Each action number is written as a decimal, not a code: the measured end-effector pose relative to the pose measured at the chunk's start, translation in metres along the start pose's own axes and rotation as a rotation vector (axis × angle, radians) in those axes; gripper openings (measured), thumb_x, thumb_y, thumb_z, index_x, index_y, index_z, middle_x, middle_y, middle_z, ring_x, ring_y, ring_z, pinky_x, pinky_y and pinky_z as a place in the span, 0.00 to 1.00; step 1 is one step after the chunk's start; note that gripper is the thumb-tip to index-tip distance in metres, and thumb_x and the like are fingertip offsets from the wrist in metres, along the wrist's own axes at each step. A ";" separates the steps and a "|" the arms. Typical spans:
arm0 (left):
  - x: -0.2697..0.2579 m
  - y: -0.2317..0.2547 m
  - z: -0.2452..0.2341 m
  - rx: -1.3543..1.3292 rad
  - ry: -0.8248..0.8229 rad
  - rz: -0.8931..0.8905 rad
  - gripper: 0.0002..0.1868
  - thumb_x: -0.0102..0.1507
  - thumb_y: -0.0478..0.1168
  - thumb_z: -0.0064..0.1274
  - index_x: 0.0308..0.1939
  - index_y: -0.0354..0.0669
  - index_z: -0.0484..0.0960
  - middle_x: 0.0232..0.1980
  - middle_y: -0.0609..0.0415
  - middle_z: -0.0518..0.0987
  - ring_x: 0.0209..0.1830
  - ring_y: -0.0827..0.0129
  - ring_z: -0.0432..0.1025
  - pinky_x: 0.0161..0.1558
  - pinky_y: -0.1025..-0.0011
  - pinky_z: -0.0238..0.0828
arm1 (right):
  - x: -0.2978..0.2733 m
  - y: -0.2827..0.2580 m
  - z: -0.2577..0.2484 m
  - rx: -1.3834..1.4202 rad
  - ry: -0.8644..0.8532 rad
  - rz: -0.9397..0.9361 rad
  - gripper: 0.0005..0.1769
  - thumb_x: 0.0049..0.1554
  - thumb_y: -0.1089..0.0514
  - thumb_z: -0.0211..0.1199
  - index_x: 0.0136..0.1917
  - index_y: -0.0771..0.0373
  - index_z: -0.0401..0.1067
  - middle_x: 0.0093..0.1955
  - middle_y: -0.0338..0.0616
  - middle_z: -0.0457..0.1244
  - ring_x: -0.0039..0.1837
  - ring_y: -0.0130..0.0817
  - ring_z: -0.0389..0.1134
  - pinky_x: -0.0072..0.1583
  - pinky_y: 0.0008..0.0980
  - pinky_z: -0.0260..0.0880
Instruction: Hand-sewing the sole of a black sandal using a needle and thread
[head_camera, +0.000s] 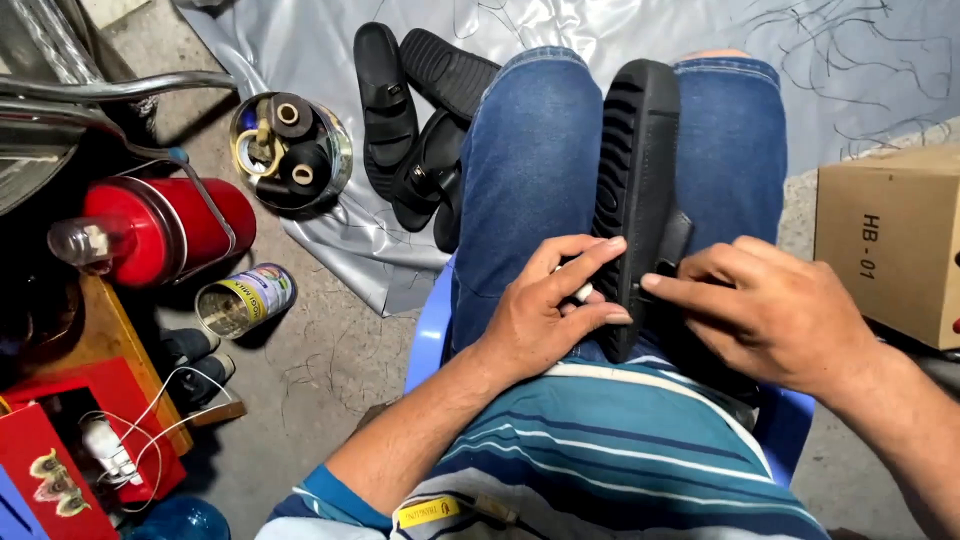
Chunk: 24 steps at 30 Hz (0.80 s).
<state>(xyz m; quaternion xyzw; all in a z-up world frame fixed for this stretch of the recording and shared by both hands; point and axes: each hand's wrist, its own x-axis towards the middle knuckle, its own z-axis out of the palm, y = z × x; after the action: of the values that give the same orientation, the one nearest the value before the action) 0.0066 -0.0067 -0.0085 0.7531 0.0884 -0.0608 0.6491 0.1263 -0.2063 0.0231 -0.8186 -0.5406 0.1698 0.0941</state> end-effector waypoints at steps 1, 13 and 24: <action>0.000 0.000 -0.001 -0.010 -0.010 -0.001 0.29 0.55 0.40 0.58 0.59 0.58 0.66 0.58 0.56 0.65 0.36 0.81 0.73 0.41 0.85 0.76 | 0.000 0.000 0.004 0.128 0.092 -0.039 0.21 0.49 0.56 0.56 0.57 0.45 0.66 0.44 0.34 0.60 0.40 0.33 0.60 0.29 0.30 0.61; -0.005 0.007 -0.003 0.056 0.060 -0.053 0.26 0.56 0.44 0.55 0.57 0.56 0.66 0.54 0.56 0.70 0.42 0.75 0.72 0.42 0.79 0.70 | 0.012 -0.022 -0.016 0.105 0.192 -0.008 0.09 0.52 0.58 0.57 0.48 0.58 0.69 0.43 0.37 0.64 0.44 0.31 0.66 0.39 0.27 0.65; -0.009 0.038 -0.045 -0.410 -0.281 -0.165 0.04 0.57 0.38 0.52 0.36 0.49 0.78 0.59 0.51 0.70 0.48 0.75 0.71 0.52 0.80 0.68 | 0.001 -0.015 -0.013 0.040 -0.084 0.097 0.21 0.49 0.53 0.55 0.58 0.46 0.65 0.48 0.31 0.61 0.43 0.33 0.64 0.32 0.33 0.66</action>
<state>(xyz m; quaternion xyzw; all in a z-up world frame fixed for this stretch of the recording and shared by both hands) 0.0052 0.0318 0.0368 0.5802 0.0688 -0.1983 0.7870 0.1186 -0.1990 0.0403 -0.8339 -0.5002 0.2192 0.0794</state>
